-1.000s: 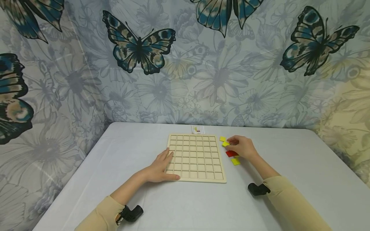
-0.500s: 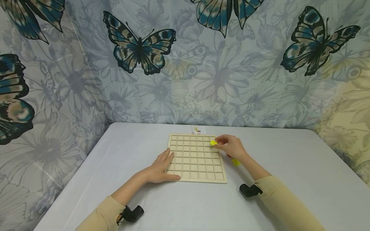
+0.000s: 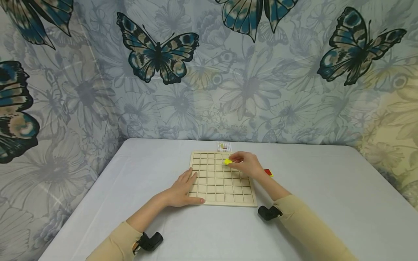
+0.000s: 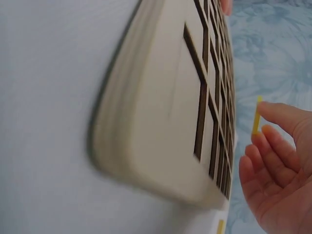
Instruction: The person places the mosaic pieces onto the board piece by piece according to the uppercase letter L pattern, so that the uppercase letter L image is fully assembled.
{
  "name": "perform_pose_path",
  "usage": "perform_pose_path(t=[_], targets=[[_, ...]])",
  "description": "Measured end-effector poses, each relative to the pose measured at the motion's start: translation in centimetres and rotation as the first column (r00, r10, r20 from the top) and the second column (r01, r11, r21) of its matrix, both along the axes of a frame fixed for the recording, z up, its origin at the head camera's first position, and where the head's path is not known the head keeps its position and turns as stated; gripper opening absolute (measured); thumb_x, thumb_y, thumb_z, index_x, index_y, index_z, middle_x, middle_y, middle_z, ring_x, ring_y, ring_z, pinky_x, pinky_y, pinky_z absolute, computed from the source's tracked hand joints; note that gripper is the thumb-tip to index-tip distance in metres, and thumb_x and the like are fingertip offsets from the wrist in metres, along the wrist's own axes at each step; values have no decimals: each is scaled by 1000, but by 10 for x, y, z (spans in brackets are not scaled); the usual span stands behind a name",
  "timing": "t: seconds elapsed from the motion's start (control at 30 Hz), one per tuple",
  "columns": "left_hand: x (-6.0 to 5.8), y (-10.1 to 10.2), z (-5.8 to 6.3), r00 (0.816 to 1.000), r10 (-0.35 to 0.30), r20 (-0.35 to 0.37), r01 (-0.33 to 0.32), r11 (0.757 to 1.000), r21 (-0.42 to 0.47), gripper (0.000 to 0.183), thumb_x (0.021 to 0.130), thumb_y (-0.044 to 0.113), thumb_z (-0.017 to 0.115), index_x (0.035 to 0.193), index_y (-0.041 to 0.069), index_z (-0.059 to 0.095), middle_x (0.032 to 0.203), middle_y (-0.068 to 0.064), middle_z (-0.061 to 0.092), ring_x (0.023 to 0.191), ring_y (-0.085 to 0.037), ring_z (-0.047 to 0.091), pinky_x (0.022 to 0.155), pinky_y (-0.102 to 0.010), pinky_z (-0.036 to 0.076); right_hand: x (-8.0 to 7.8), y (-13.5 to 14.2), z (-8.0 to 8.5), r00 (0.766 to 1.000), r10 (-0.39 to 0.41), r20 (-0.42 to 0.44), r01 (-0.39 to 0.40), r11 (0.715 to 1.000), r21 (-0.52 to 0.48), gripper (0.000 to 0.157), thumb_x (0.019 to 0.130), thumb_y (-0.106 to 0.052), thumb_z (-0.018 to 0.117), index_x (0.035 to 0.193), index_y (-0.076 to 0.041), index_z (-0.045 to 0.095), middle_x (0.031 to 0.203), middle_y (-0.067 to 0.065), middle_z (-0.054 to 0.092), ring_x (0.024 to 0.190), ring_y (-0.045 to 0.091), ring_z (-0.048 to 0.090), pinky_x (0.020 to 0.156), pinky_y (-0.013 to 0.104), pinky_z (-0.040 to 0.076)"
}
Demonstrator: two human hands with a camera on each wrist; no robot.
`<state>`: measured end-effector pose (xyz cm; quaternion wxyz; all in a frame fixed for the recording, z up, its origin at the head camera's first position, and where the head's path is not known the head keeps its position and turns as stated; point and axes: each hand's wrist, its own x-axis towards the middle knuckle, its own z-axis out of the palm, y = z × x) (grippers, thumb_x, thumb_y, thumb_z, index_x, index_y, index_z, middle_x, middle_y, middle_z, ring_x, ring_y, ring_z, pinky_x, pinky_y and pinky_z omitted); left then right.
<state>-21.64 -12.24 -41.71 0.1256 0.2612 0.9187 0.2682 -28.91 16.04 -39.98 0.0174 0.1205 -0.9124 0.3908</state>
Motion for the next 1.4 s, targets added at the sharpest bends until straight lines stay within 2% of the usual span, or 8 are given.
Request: perform_pose_path(t=[0.2, 0.4, 0.57, 0.7, 1.1, 1.4], targets=[[0, 0, 0, 1000, -3, -18, 3, 1000, -18, 100, 88, 51, 67, 151, -10, 18, 158, -30, 1, 146, -43, 3, 114, -55, 13, -5, -15, 0, 999, 34, -19, -35, 999, -17, 29, 83, -22, 79, 108, -7, 72, 100, 5, 70, 91, 20, 63, 79, 36, 51], [1, -1, -1, 999, -29, -41, 29, 999, -21, 101, 88, 54, 65, 150, -11, 18, 157, -31, 1, 145, -45, 4, 114, -56, 14, -8, -28, 0, 999, 53, -2, -53, 998, -22, 28, 84, -21, 79, 108, -7, 72, 99, 4, 70, 91, 20, 63, 80, 35, 51], [0, 0, -2, 999, -24, -41, 22, 999, -38, 101, 89, 54, 64, 151, -10, 18, 157, -31, 1, 145, -44, 3, 114, -55, 14, -11, -36, -2, 994, 103, -23, -103, 994, -28, 25, 83, -17, 78, 104, -5, 72, 94, 4, 69, 87, 19, 63, 79, 35, 51], [1, 1, -1, 999, -23, -40, 21, 999, -42, 100, 89, 54, 64, 150, -11, 18, 157, -31, 1, 145, -44, 3, 115, -55, 14, -14, -42, -3, 988, 143, -60, -143, 990, -1, 20, 83, -14, 77, 100, -4, 71, 90, 3, 67, 83, 18, 62, 75, 31, 51], [2, 2, 2, 999, -22, -36, 20, 999, -50, 100, 89, 53, 64, 151, -10, 18, 157, -31, 2, 146, -43, 4, 115, -54, 14, -28, -53, -2, 989, 145, -18, -143, 985, 98, 16, 83, -12, 79, 96, -6, 71, 90, 3, 67, 84, 18, 62, 76, 32, 51], [2, 2, 2, 998, -27, -48, 24, 998, -66, 99, 90, 54, 63, 151, -10, 18, 157, -31, 2, 146, -43, 4, 115, -53, 13, -30, -55, -3, 986, 169, -11, -167, 978, 122, 16, 84, -11, 77, 98, -7, 71, 92, 2, 67, 87, 18, 62, 79, 33, 51]])
